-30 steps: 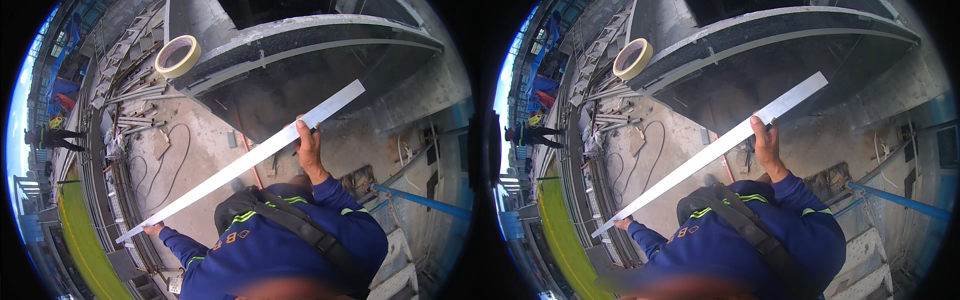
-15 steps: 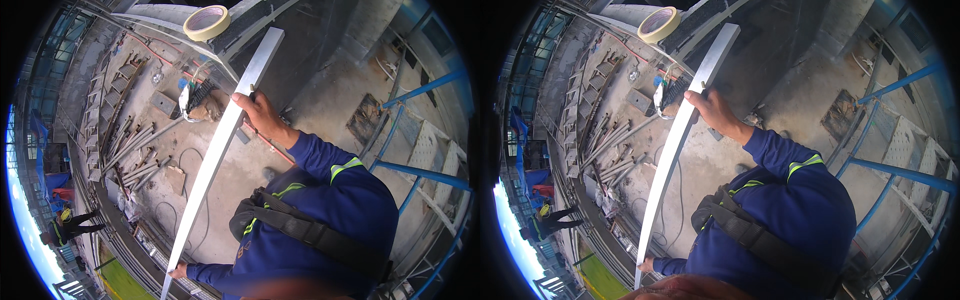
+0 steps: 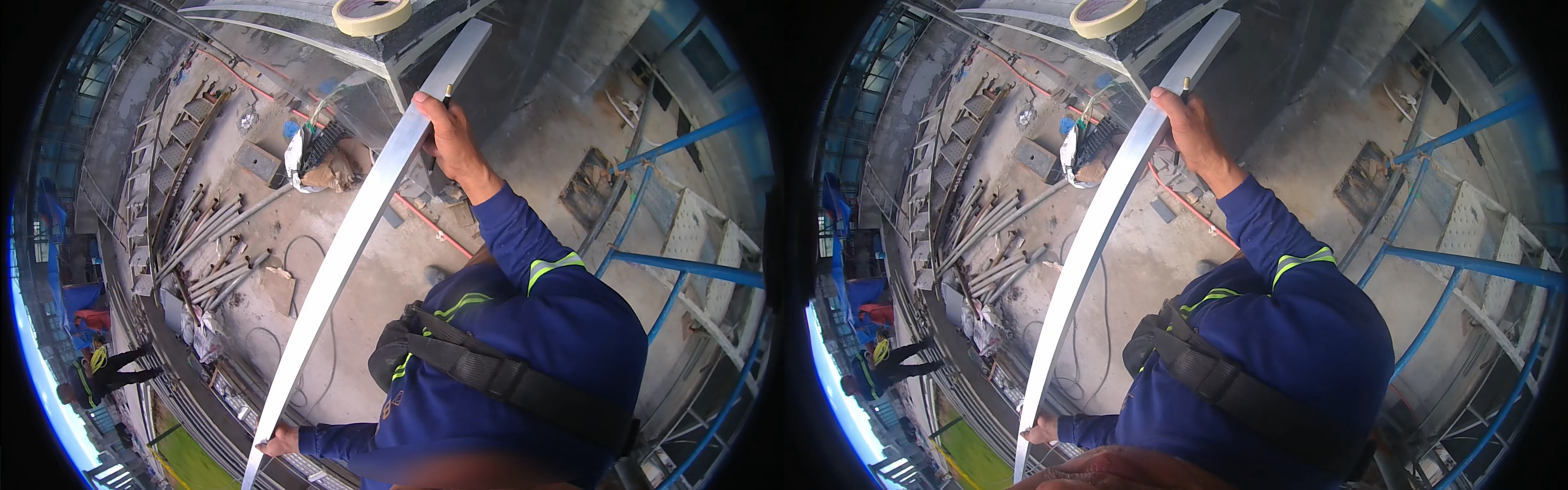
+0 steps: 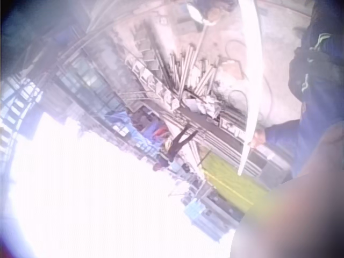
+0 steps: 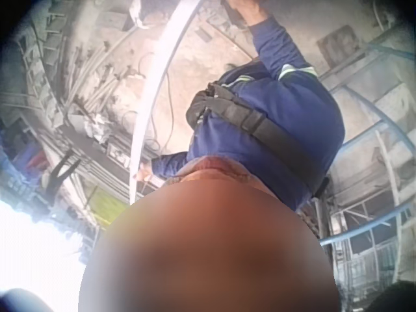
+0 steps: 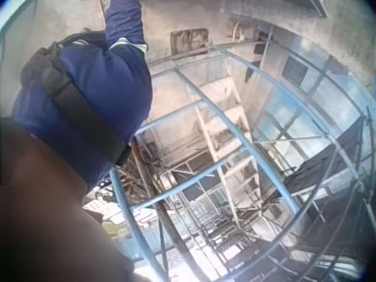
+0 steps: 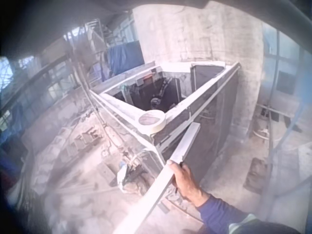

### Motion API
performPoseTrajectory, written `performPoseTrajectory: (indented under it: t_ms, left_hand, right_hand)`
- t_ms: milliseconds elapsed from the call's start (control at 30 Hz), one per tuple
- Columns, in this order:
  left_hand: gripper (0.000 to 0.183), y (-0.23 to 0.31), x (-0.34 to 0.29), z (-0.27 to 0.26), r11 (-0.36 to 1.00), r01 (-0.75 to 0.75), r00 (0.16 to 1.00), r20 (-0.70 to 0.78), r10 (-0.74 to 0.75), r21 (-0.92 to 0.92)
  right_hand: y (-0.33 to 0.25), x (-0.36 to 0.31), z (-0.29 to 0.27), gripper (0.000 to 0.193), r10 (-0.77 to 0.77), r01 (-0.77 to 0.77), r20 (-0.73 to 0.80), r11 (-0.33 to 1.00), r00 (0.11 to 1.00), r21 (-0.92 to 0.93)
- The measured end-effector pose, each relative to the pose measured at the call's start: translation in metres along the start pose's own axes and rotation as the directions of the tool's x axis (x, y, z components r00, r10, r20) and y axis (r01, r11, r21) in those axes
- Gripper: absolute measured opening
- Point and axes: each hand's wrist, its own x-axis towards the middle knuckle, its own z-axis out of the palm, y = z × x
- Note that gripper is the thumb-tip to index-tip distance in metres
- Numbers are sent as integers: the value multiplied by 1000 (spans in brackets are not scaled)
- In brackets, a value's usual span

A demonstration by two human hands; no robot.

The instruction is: The person positions a long metal trim strip along the curved edge of a dark stone or concrete structure, repeatedly aligning and pressing it into place. The person uses both hands to hold and adjust the trim along the curve.

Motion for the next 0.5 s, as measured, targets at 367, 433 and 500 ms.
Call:
performPoseTrajectory:
  t_ms: [367, 433, 500]
  left_hand:
    - [54, -12, -40, 11, 967, -97, 995, 12, 97, 237]
    - [56, -13, -47, 5, 950, -105, 992, -30, 119, 293]
    - [57, -5, -51, -4, 969, -62, 991, -98, 87, 239]
  right_hand:
    - [34, 7, -22, 45, 89, -91, -41, 994, 995, -57]
    - [44, 1, -44, 50, 148, -149, -24, 984, 989, -100]
    - [40, 13, -74, 54, -8, -31, -159, 970, 987, -242]
